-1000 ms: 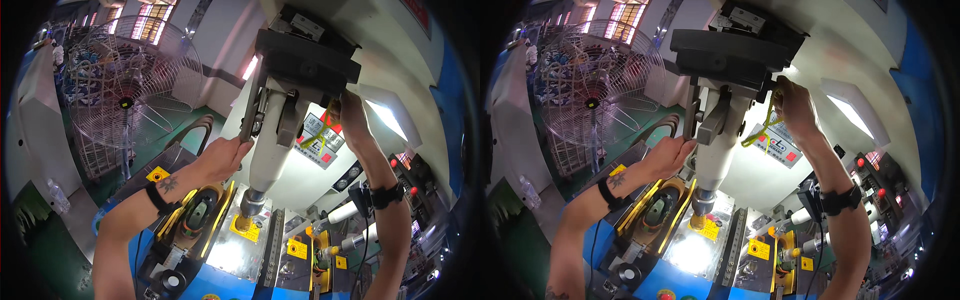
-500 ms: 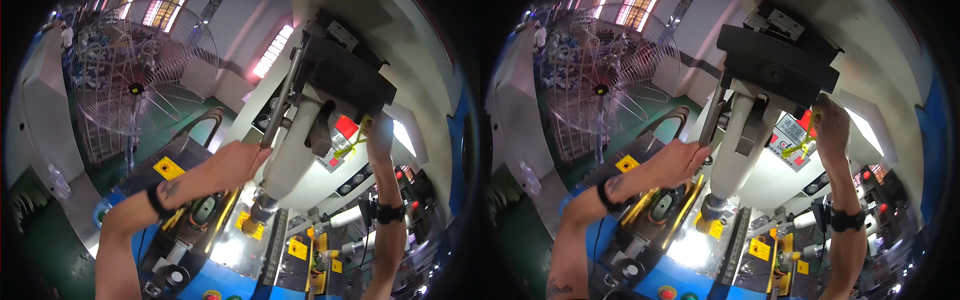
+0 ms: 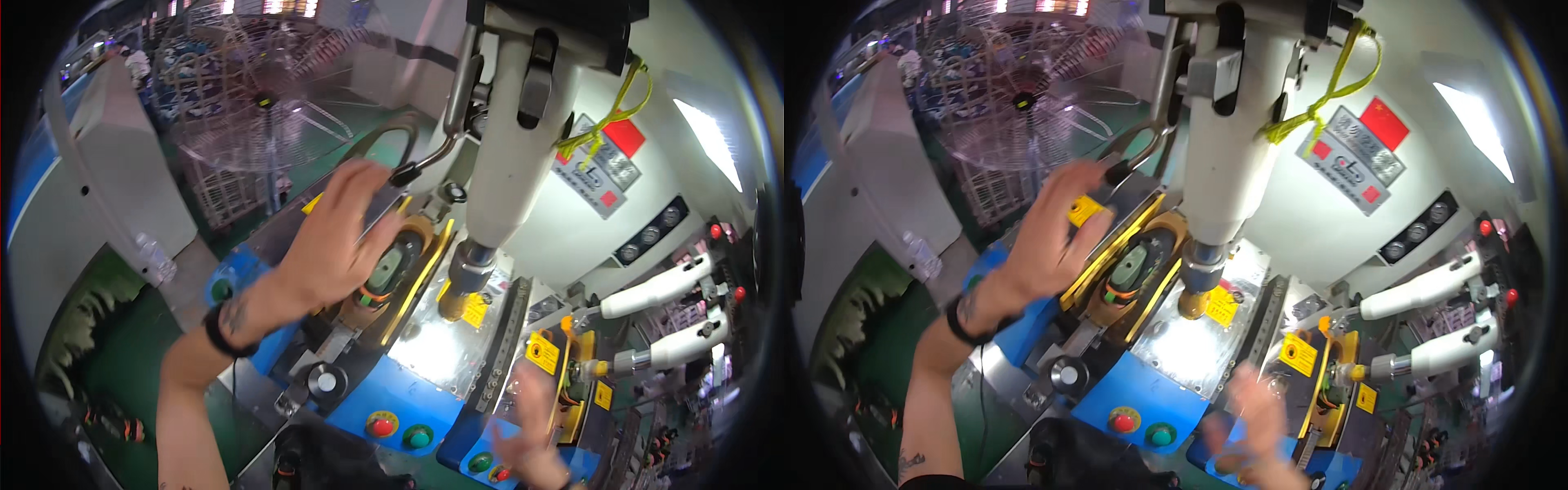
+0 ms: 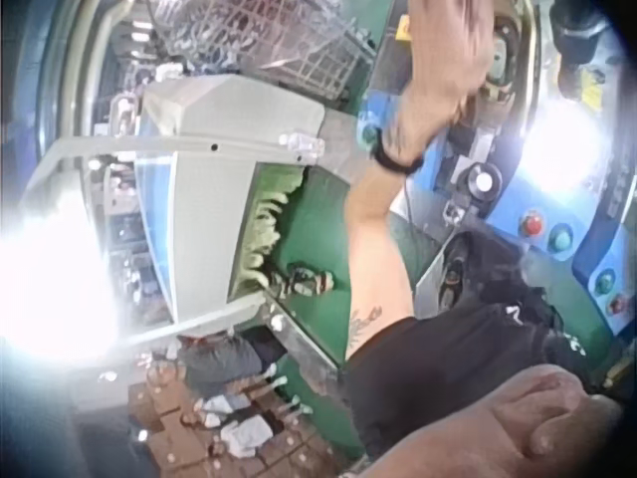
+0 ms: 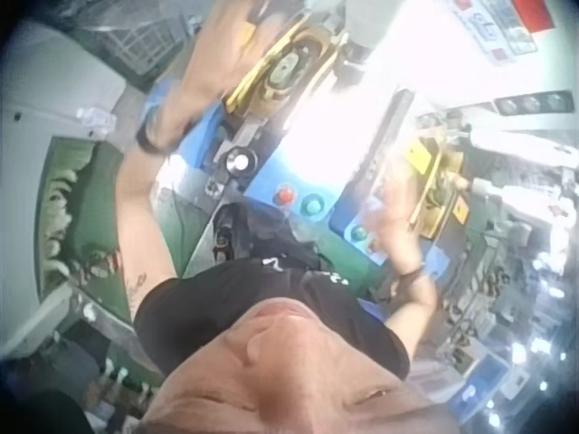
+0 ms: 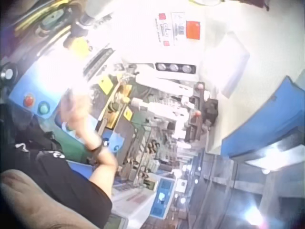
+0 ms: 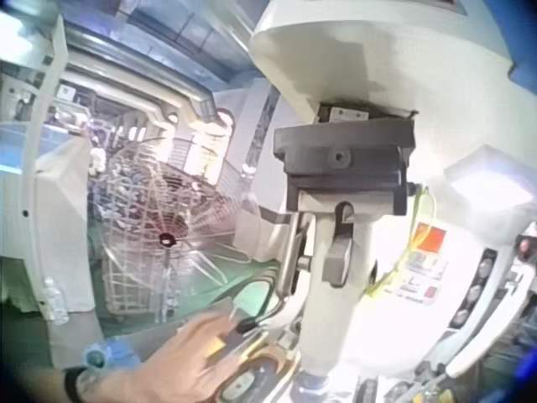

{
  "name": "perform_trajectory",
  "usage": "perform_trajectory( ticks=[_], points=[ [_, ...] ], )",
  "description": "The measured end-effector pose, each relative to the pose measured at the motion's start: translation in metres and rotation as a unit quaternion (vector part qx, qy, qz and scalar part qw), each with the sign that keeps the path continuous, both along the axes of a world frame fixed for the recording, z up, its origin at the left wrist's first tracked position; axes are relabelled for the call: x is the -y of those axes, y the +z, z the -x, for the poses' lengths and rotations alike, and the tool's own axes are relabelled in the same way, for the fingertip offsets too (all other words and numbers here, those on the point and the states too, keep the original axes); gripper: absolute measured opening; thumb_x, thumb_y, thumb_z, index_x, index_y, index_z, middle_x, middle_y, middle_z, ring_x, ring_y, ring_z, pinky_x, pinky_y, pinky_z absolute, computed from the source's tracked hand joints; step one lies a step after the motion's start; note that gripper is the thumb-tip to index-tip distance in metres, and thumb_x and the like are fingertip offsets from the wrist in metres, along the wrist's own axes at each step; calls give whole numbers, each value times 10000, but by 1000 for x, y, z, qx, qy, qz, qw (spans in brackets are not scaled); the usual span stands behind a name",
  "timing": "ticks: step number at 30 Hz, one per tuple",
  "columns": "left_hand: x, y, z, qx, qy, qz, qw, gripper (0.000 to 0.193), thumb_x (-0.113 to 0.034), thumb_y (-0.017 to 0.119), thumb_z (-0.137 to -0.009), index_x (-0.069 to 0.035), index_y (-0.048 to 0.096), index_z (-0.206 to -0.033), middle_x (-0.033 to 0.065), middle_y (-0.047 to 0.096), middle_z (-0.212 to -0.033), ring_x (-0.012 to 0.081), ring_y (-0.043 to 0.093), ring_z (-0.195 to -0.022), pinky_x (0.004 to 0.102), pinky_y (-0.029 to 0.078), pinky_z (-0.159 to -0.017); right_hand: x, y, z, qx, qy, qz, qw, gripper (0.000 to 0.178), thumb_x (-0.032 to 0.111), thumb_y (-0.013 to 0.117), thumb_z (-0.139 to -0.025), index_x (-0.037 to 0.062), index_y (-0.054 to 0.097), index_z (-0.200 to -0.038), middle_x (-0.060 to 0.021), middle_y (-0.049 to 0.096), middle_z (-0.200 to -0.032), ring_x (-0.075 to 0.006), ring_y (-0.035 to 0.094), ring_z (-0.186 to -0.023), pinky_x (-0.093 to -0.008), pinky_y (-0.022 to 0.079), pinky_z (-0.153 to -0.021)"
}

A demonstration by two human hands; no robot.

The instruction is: Operating a shoe lasting machine and placing completed uppers on a conveyor belt in a factory setting.

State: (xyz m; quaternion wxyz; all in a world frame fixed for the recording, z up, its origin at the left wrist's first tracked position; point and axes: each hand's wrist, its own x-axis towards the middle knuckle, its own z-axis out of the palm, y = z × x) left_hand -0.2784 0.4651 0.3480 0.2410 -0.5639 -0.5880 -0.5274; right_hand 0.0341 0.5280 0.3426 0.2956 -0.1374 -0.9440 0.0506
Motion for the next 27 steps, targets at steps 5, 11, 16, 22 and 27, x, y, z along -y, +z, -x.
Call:
perform_trajectory(
  ticks=[5, 11, 16, 22, 27],
  points=[
    [169, -136, -105, 279, 127, 205, 930, 419, -29, 627, -809, 19, 503, -1206, 177, 561, -1169, 257, 582, -1070, 360, 468, -939, 64, -170, -57, 386, 17, -44, 921, 671, 224, 662, -791, -47, 416, -1353, -237, 357, -1448, -394, 323, -1358, -625, 188, -1094],
    [343, -250, -287, 547, 355, 299, 697, 847, -129, 661, -767, 55, 183, -1441, 272, 402, -1384, 391, 422, -1288, 405, 368, -1065, 103, -158, -72, 143, 58, 243, 958, 530, 107, 635, -835, -54, 455, -1306, -258, 425, -1387, -411, 414, -1284, -548, 315, -1051],
    [341, -299, -293, 557, 236, 420, 677, 968, -148, 696, -665, 65, 171, -1449, 283, 446, -1360, 357, 473, -1264, 370, 380, -1050, 167, -196, -109, 194, 237, 523, 796, 266, 68, 611, -853, 4, 626, -1111, -170, 666, -1041, -294, 656, -935, -348, 501, -817],
    [335, -337, -273, 488, 160, 281, 811, 636, -23, 638, -648, -18, 453, -1256, 162, 607, -901, 243, 632, -799, 352, 520, -706, 192, -210, -156, 296, 309, 464, 776, 175, 49, 589, -869, -15, 658, -1016, -135, 689, -947, -212, 666, -903, -310, 501, -811],
    [418, -294, -337, 824, -48, -203, 526, 533, 2, 642, -679, -8, 484, -1188, 81, 610, -967, 204, 615, -861, 375, 516, -822, 215, -220, -142, 224, 67, 603, 762, 258, 54, 549, -937, -34, 577, -1177, -109, 664, -1047, -170, 617, -991, -261, 468, -878]
  ],
)
